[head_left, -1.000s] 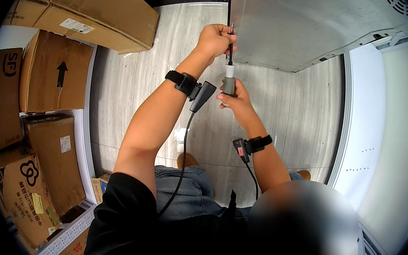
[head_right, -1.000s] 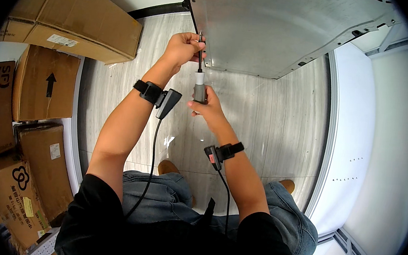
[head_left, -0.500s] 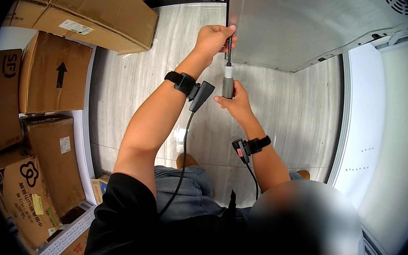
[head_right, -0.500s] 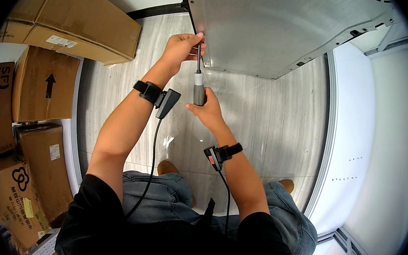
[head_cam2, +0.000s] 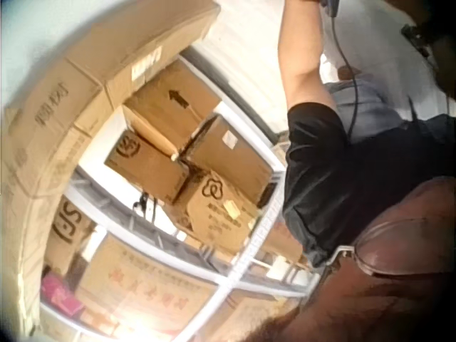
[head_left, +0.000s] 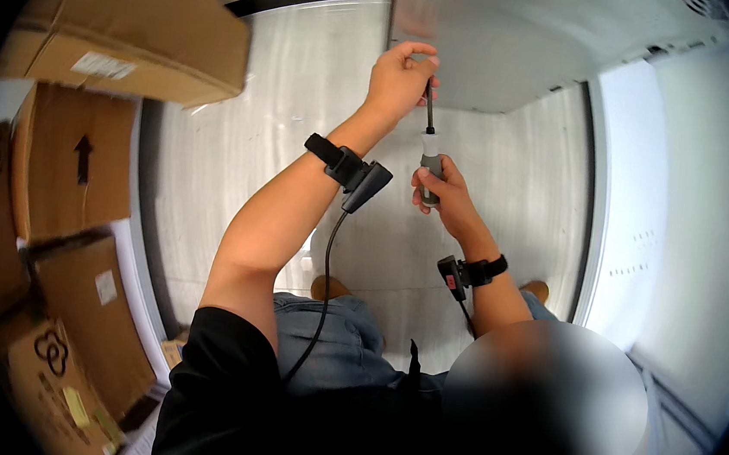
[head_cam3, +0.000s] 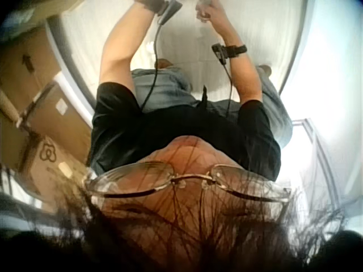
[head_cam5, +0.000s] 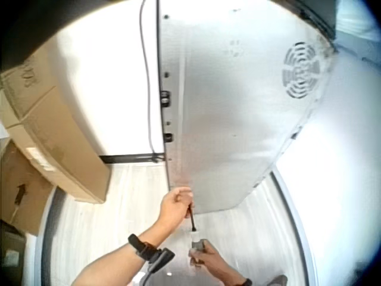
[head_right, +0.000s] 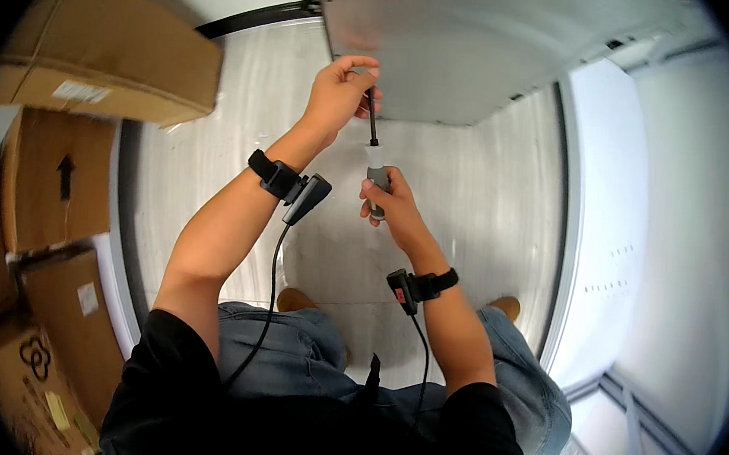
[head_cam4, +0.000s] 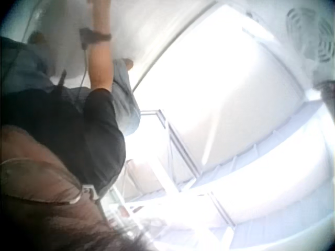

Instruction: The person uses a screwdriver to fasten screws into a white metal panel, securing it to a larger structure. The person repeatedly positions screws and turns the screwdriver to tighten them along the panel edge.

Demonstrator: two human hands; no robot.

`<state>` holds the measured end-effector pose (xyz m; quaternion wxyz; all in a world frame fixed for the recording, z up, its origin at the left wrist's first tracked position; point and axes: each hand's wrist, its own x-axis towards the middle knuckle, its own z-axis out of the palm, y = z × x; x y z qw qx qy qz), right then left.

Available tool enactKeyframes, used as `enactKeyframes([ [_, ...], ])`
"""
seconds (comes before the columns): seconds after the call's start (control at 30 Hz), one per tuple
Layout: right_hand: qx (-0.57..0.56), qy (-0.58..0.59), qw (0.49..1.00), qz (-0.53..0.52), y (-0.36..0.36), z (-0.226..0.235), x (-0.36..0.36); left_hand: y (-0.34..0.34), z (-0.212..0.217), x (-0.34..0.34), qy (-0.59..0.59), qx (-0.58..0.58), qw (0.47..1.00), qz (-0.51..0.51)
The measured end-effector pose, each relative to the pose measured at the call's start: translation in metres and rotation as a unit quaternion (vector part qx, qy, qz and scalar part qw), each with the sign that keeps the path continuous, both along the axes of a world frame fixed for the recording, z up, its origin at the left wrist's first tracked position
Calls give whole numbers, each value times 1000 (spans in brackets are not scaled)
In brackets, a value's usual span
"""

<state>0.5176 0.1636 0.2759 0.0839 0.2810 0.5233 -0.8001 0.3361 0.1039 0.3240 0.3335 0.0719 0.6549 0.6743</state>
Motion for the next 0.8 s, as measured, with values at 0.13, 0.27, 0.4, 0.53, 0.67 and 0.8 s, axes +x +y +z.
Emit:
enactKeyframes([
  [0.13, 75, -57, 995, -26, 56, 66, 52, 60, 17, 37, -64, 117, 989, -58],
  [0.27, 138, -149, 979, -29, 82, 165, 101, 72, 54, 84, -124, 226, 960, -110],
  [0.4, 234, -195, 952, 8, 125, 279, 144, 112, 105, 125, -185, 286, 930, -139],
  [0.53, 291, -173, 941, -17, 187, 348, 222, 176, 151, 190, -214, 286, 906, -229],
  [0.67, 290, -149, 943, -66, 241, 332, 301, 228, 142, 244, -193, 254, 899, -301],
  [0.8, 174, -77, 967, -170, 270, 249, 398, 274, 111, 314, -130, 173, 913, -344],
])
